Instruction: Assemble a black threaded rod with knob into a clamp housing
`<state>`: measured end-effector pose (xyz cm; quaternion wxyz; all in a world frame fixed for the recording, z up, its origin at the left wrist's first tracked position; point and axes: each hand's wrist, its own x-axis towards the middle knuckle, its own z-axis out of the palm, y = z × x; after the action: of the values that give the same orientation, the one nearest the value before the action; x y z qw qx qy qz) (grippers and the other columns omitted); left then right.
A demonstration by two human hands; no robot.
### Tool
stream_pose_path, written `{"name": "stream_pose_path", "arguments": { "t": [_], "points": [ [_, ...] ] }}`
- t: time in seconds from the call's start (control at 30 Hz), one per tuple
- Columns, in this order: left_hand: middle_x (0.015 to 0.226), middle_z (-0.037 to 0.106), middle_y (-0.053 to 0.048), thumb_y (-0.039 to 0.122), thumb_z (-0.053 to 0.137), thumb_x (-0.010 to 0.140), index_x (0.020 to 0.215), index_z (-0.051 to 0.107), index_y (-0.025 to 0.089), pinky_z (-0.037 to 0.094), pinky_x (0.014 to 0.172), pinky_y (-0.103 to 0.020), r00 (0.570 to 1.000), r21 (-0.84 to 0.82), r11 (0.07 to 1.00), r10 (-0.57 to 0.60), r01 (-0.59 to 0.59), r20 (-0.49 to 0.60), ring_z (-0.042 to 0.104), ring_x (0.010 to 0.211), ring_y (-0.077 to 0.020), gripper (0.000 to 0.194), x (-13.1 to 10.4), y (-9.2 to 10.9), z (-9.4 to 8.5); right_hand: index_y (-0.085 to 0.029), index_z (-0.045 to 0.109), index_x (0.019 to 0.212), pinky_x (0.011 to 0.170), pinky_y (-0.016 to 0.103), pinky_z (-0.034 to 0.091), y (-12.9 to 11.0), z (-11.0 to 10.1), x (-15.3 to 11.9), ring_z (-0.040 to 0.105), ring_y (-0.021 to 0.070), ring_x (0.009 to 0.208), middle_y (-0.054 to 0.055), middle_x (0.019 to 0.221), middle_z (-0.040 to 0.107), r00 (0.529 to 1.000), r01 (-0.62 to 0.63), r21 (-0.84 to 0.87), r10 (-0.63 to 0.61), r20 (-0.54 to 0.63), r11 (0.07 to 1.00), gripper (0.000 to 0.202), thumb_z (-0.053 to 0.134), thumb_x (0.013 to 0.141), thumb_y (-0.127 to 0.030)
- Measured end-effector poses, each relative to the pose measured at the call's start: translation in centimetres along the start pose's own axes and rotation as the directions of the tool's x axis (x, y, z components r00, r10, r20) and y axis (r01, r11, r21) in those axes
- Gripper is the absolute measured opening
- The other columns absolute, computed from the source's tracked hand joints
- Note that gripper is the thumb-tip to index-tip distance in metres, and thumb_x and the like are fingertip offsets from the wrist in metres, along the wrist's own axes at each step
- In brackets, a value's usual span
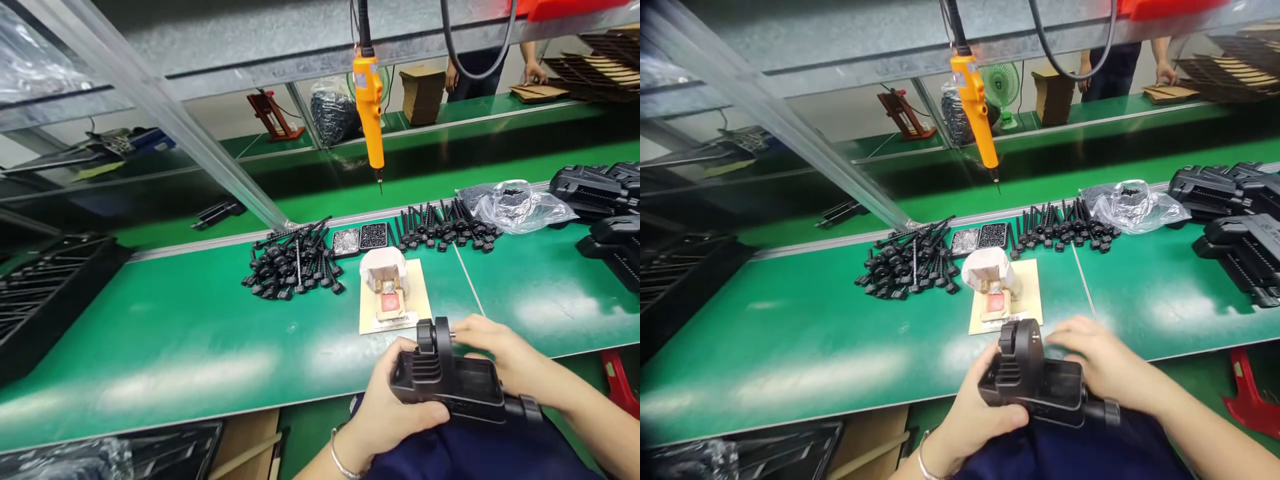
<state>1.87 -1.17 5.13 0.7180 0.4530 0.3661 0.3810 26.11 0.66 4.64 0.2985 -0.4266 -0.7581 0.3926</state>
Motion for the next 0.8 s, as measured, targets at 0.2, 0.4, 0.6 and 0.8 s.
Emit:
{"name": "stream_pose_path", "arguments": {
  "t": [0.2, 0.4, 0.6, 0.8],
  "points": [
    [0.083, 0.066, 0.001, 0.033, 0.087, 0.067, 0.097, 0.049, 0.022, 0.05, 0.066, -0.029, 0.998, 0.273, 0.96, -0.051, 0.059, -0.038, 0.061, 0.071, -0.0168, 0.05, -1.4, 0.5, 0.2, -0.029, 0.07, 0.121, 0.091, 0.032, 0.057, -1.2, -2.1, -3.6, 0.067, 0.0221, 0.106, 0.006, 0.115, 0.07, 0.986, -0.064, 0.017, 0.066, -0.15, 0.998, 0.039, 0.07, 0.09, -0.053],
    [0.1, 0.068, -0.004, 0.035, 0.089, 0.065, 0.117, 0.052, 0.021, 0.049, 0.078, -0.033, 1.0, 0.461, 0.887, 0.021, -0.025, 0.013, 0.063, 0.085, -0.0218, 0.065, -1.6, -0.3, -0.1, -0.018, 0.072, 0.089, 0.067, 0.027, 0.048, -3.8, 0.4, -1.1, 0.06, 0.0185, 0.078, 0.004, 0.084, 0.063, 0.981, -0.185, 0.191, 0.171, 0.092, 0.964, 0.06, 0.073, 0.072, -0.075],
    [0.109, 0.07, -0.004, 0.044, 0.088, 0.071, 0.128, 0.043, 0.027, 0.053, 0.08, -0.03, 0.992, 0.266, 0.957, 0.092, -0.111, 0.084, 0.07, 0.091, -0.0224, 0.074, -1.6, -1.3, -1.3, -0.017, 0.071, 0.081, 0.059, 0.024, 0.04, -4.4, 1.0, 1.3, 0.054, 0.015, 0.068, 0.001, 0.073, 0.059, 0.994, -0.103, 0.193, 0.097, 0.041, 0.976, 0.058, 0.086, 0.06, -0.07],
    [0.097, 0.074, -0.003, 0.063, 0.082, 0.072, 0.12, 0.049, 0.026, 0.051, 0.076, -0.029, 0.993, 0.321, 0.944, 0.102, -0.078, -0.059, 0.071, 0.083, -0.0209, 0.069, -1.6, -3.2, -2.3, -0.018, 0.071, 0.083, 0.066, 0.03, 0.043, -3.7, 4.4, 2.5, 0.053, 0.0147, 0.064, -0.001, 0.07, 0.059, 0.996, 0.072, 0.057, -0.068, -0.063, 0.996, 0.041, 0.09, 0.059, -0.046]
  ]
}}
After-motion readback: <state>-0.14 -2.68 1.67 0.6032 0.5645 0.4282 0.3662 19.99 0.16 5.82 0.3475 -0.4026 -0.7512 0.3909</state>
